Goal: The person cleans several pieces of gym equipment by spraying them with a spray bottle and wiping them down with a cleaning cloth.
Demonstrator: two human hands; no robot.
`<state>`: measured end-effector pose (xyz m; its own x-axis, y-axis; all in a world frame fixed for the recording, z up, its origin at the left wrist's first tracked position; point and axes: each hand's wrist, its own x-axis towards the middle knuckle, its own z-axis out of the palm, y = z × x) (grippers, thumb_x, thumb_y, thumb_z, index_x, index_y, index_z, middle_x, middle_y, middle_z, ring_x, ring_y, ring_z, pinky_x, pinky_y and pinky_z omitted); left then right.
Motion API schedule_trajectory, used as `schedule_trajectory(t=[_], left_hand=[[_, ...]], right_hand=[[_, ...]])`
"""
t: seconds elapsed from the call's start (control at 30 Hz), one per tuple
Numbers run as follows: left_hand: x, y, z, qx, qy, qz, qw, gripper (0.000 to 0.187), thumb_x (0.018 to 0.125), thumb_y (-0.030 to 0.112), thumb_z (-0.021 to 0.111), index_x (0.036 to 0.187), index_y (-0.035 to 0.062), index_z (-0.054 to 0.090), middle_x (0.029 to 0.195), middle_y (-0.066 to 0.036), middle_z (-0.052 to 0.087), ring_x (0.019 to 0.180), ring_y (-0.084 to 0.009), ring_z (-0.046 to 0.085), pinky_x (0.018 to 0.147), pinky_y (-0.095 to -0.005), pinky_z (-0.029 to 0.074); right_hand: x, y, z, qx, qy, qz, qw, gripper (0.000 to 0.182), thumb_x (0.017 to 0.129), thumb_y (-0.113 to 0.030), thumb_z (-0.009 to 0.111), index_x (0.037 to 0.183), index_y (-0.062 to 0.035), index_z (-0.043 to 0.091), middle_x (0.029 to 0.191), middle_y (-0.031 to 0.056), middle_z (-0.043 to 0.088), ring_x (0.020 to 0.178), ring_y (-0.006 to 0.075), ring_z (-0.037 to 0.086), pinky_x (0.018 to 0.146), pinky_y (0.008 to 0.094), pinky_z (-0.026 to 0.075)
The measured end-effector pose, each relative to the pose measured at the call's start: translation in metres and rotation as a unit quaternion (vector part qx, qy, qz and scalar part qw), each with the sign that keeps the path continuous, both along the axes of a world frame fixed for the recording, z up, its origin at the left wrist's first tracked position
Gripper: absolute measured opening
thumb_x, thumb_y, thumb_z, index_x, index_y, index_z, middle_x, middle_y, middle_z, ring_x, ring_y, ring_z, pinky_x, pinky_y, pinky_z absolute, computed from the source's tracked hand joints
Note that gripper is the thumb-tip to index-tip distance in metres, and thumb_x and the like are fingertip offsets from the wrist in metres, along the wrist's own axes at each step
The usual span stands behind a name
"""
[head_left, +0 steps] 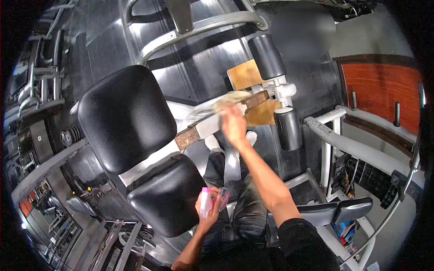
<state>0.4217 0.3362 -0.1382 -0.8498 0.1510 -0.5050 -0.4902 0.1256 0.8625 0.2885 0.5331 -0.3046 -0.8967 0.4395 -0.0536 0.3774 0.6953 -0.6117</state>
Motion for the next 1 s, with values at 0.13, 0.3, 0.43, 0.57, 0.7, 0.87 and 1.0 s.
schedule_trajectory(t=[0.13, 0.3, 0.43, 0.57, 0.7, 0.87, 1.0], left_hand=[[0.003, -0.005, -0.005, -0.067, 0.023, -0.041, 0.997, 0.008, 0.086, -0.002, 0.063, 0.093, -0.0026, 0.058, 0.092, -0.014, 0.064, 0.076, -0.0153, 0.063, 0.07, -0.0285, 0.05], [-0.006, 0.003, 0.007, -0.064, 0.005, -0.026, 0.998, 0.008, 0.087, -0.002, 0.062, 0.094, -0.0026, 0.059, 0.093, -0.011, 0.064, 0.074, -0.0143, 0.062, 0.069, -0.0273, 0.05], [-0.012, 0.012, 0.012, -0.103, 0.004, -0.052, 0.993, 0.009, 0.087, -0.002, 0.061, 0.095, -0.0021, 0.057, 0.094, -0.011, 0.063, 0.073, -0.0137, 0.062, 0.066, -0.0269, 0.05], [-0.01, 0.012, 0.005, -0.105, -0.002, -0.037, 0.994, 0.01, 0.088, -0.003, 0.059, 0.097, -0.002, 0.056, 0.096, -0.011, 0.062, 0.072, -0.013, 0.061, 0.064, -0.0266, 0.05], [-0.018, 0.021, 0.016, -0.126, -0.044, -0.032, 0.991, 0.008, 0.093, 0.006, 0.058, 0.097, -0.0011, 0.059, 0.092, -0.006, 0.061, 0.074, -0.0117, 0.058, 0.069, -0.0264, 0.048], [-0.017, 0.026, 0.01, -0.131, -0.037, -0.002, 0.991, 0.004, 0.09, 0.003, 0.06, 0.091, -0.0005, 0.059, 0.08, -0.006, 0.061, 0.069, -0.0113, 0.058, 0.063, -0.0246, 0.048], [-0.03, 0.052, 0.005, -0.148, -0.031, -0.11, 0.982, 0.009, 0.089, 0.009, 0.065, 0.088, 0.0014, 0.06, 0.073, -0.002, 0.059, 0.063, -0.0094, 0.056, 0.059, -0.0249, 0.046]], right_hand=[[0.0, -0.031, 0.03, -0.058, 0.094, 0.165, 0.98, 0.039, 0.074, -0.001, 0.062, 0.109, -0.0175, 0.066, 0.126, 0.0069, 0.055, 0.119, 0.0311, 0.051, 0.102, 0.0432, 0.04], [0.003, 0.046, -0.026, 0.03, 0.065, 0.104, 0.992, 0.036, 0.076, 0.002, 0.056, 0.106, -0.0136, 0.068, 0.123, 0.0098, 0.058, 0.115, 0.0293, 0.055, 0.097, 0.0392, 0.046], [0.014, 0.069, -0.053, -0.032, -0.017, -0.109, 0.993, 0.041, 0.077, 0.005, 0.053, 0.114, -0.0116, 0.064, 0.119, 0.0139, 0.059, 0.109, 0.0336, 0.058, 0.091, 0.0399, 0.051], [0.018, 0.012, -0.01, -0.033, 0.04, 0.02, 0.998, 0.042, 0.076, 0.005, 0.056, 0.11, -0.0165, 0.067, 0.124, 0.0088, 0.058, 0.118, 0.0323, 0.055, 0.091, 0.0376, 0.052], [0.027, 0.026, -0.019, -0.036, 0.101, 0.099, 0.989, 0.043, 0.072, 0.005, 0.059, 0.107, -0.0176, 0.068, 0.129, 0.0065, 0.057, 0.122, 0.0302, 0.052, 0.094, 0.0379, 0.051], [0.031, 0.052, -0.045, -0.02, 0.021, -0.02, 0.999, 0.04, 0.077, 0.003, 0.054, 0.109, -0.0174, 0.068, 0.129, 0.01, 0.055, 0.118, 0.032, 0.054, 0.092, 0.04, 0.052], [0.043, 0.03, -0.019, -0.059, 0.008, -0.004, 0.998, 0.035, 0.081, -0.003, 0.059, 0.113, -0.015, 0.065, 0.126, 0.0101, 0.057, 0.111, 0.0318, 0.058, 0.09, 0.039, 0.051]])
